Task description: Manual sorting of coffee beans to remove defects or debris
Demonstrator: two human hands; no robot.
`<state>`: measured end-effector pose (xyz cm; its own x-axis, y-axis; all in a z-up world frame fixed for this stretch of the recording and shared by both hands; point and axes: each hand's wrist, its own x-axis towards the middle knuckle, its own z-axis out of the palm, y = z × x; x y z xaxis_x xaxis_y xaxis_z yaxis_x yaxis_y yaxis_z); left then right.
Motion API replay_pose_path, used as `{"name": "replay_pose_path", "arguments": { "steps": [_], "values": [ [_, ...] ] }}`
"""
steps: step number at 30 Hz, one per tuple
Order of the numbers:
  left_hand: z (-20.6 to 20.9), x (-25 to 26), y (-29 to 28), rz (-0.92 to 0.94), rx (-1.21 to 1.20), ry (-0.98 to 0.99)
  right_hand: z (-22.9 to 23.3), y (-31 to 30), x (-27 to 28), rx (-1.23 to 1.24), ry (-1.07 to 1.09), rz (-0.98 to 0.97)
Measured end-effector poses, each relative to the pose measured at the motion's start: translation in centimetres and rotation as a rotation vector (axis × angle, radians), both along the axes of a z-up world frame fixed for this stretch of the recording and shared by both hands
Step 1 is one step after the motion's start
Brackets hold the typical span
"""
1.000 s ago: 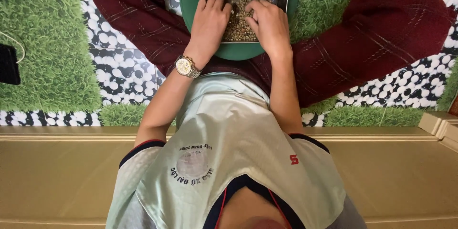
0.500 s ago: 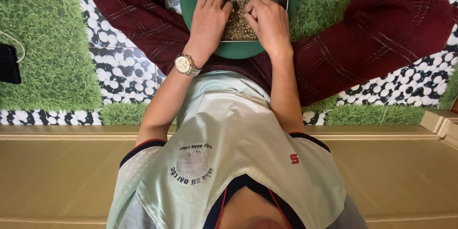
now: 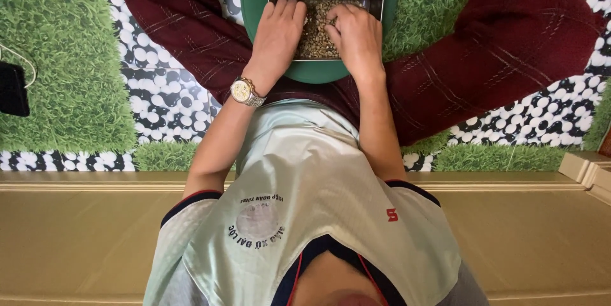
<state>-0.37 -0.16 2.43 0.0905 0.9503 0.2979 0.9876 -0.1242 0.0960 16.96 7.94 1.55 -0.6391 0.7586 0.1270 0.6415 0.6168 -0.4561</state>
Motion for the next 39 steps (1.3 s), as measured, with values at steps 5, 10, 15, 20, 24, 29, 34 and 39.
{"name": "replay_pose_path", "arguments": {
  "steps": [5,10,15,20,24,29,34,39],
  "values": [
    [0.1,-0.1,0.0,-0.016,-0.007,-0.051,0.8,-0.2,0.0,-0.019,0.032,-0.004],
    [0.4,-0.3,-0.3,-0.034,-0.003,-0.126,0.7,-0.2,0.0,-0.016,0.029,-0.006],
    [0.4,-0.4,-0.4,-0.035,-0.055,-0.206,0.5,-0.2,0.0,-0.032,-0.028,0.009],
    [1.3,-0.5,-0.7,-0.058,-0.072,-0.278,1.5,0.1,1.1,-0.099,0.106,0.051],
    [1.7,-0.6,-0.8,-0.069,-0.092,-0.326,3.2,0.4,1.4,-0.383,0.404,0.110],
    [2.1,-0.7,-1.1,-0.087,-0.054,-0.380,2.4,0.8,1.1,-0.577,0.659,0.050],
    [4.2,-0.8,-1.2,-0.105,0.006,-0.453,2.3,1.3,-0.1,-0.481,0.771,-0.068],
    [5.2,-1.8,0.6,-0.074,0.174,-0.422,1.0,2.4,-1.3,0.033,0.565,-0.154]
  ]
}}
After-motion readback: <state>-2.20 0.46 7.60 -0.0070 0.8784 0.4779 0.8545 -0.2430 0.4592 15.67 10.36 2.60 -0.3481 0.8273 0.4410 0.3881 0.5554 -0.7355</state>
